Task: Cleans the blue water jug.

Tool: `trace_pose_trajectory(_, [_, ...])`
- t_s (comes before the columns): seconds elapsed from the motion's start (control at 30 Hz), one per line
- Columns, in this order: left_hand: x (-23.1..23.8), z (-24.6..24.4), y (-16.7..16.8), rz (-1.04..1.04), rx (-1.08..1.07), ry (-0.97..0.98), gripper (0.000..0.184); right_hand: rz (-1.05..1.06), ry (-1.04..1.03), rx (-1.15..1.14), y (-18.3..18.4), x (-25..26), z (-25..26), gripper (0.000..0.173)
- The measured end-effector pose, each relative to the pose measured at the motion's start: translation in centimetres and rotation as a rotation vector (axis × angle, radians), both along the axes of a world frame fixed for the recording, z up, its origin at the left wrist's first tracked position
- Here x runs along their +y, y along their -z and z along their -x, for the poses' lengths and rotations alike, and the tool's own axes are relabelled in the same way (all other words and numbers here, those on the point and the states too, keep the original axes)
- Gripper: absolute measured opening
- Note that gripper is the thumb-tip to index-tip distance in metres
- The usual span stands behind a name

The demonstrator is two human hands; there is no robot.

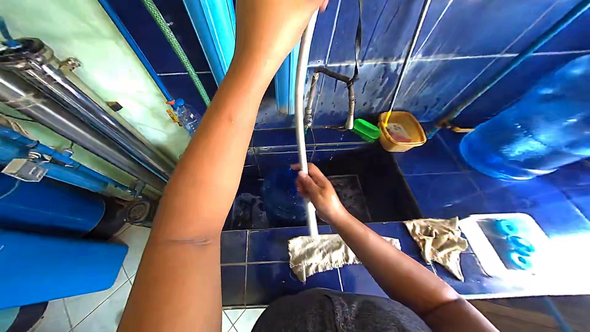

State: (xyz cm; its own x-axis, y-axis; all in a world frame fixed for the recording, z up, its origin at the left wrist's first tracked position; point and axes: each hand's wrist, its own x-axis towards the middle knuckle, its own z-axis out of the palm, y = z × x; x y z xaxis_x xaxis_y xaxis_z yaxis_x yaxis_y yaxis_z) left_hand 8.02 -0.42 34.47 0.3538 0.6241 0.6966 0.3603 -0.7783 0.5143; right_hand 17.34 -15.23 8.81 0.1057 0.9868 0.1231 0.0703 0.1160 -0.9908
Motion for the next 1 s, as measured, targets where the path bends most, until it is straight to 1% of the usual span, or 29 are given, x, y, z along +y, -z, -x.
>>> trace_pose_trajectory(0.03, [0.8,0.5,1.5,0.114,0.066,0.042,0.022,0.023,0.088,-0.079,1.1,-1.4,-1.7,0.034])
trace_pose_trajectory(0.07, [1.4,1.3,3.2,0.262,0.175,0.061,0.037,0.062,0.175,-0.189,2.0,-3.2,-3.8,0.035])
trace_pose_trajectory(0.1, [1.4,2.2,5.5,0.395,0.271,0.063,0.048,0.121,0.247,-0.33,2.4,-5.3,-6.0,0.037])
trace_pose_trajectory(0.13, [1.3,3.1,7.9,0.498,0.335,0.059,0.054,0.181,0.301,-0.486,2.2,-7.4,-8.2,0.04])
trace_pose_trajectory(0.17, [1.2,4.0,10.4,0.551,0.352,0.046,0.055,0.229,0.336,-0.641,1.7,-9.5,-10.3,0.042])
trace_pose_trajectory(0.2, [1.2,5.0,12.9,0.55,0.317,0.03,0.053,0.246,0.352,-0.783,0.8,-11.3,-12.3,0.043])
trace_pose_trajectory(0.23, [1.5,5.8,15.2,0.504,0.238,0.022,0.049,0.242,0.354,-0.91,-0.2,-12.9,-14.1,0.042])
trace_pose_trajectory(0.3, [2.7,6.6,19.6,0.364,0.062,0.055,0.038,0.18,0.355,-1.14,-2.9,-15.5,-16.7,0.039])
trace_pose_trajectory(0.33, [3.4,6.4,21.4,0.324,0.033,0.107,0.042,0.16,0.338,-1.255,-4.5,-16.3,-17.6,0.038])
trace_pose_trajectory(0.37, [4.0,5.8,22.9,0.313,0.063,0.178,0.058,0.144,0.316,-1.364,-6.0,-16.8,-18.2,0.038])
trace_pose_trajectory(0.43, [4.7,3.7,25.1,0.348,0.206,0.308,0.09,0.132,0.254,-1.541,-8.6,-16.8,-18.9,0.039])
trace_pose_trajectory(0.47, [4.8,2.3,26.0,0.374,0.275,0.356,0.1,0.127,0.222,-1.616,-9.6,-16.4,-18.8,0.04])
trace_pose_trajectory(0.5, [4.8,1.0,27.0,0.41,0.334,0.396,0.106,0.127,0.193,-1.671,-10.4,-15.9,-18.6,0.041])
trace_pose_trajectory(0.53, [4.9,-0.1,27.9,0.453,0.39,0.427,0.107,0.123,0.168,-1.711,-11.0,-15.4,-18.3,0.042])
trace_pose_trajectory(0.57, [5.0,-1.0,28.9,0.513,0.433,0.451,0.105,0.115,0.147,-1.742,-11.5,-14.8,-18.0,0.043])
trace_pose_trajectory(0.6, [5.1,-1.7,29.9,0.581,0.461,0.465,0.097,0.107,0.128,-1.767,-11.8,-14.2,-17.5,0.044])
trace_pose_trajectory(0.63, [5.1,-2.2,30.7,0.645,0.483,0.47,0.085,0.099,0.104,-1.797,-12.1,-13.7,-17.1,0.046])
trace_pose_trajectory(0.7, [5.0,-2.7,31.9,0.766,0.515,0.43,0.047,0.116,0.053,-1.846,-12.4,-12.9,-16.0,0.051])
trace_pose_trajectory(0.73, [5.1,-2.7,32.4,0.779,0.536,0.409,0.034,0.136,0.027,-1.863,-12.4,-12.6,-15.2,0.055])
trace_pose_trajectory(0.77, [5.1,-2.7,33.2,0.762,0.538,0.396,0.029,0.184,0.001,-1.88,-12.4,-12.4,-14.1,0.061])
trace_pose_trajectory(0.83, [4.4,-2.3,35.9,0.704,0.438,0.38,0.026,0.326,-0.059,-1.899,-12.3,-12.4,-11.3,0.073])
trace_pose_trajectory(0.9, [4.4,-2.1,37.4,0.624,0.342,0.39,0.023,0.391,-0.083,-1.934,-12.1,-12.3,-9.8,0.075])
trace_pose_trajectory(0.97, [4.9,-1.7,37.2,0.622,0.411,0.42,0.024,0.422,-0.098,-1.977,-12.2,-12.2,-9.3,0.074])
trace_pose_trajectory(1.0, [5.4,-1.1,36.3,0.653,0.499,0.472,0.032,0.403,-0.093,-1.985,-12.1,-12.3,-9.1,0.073])
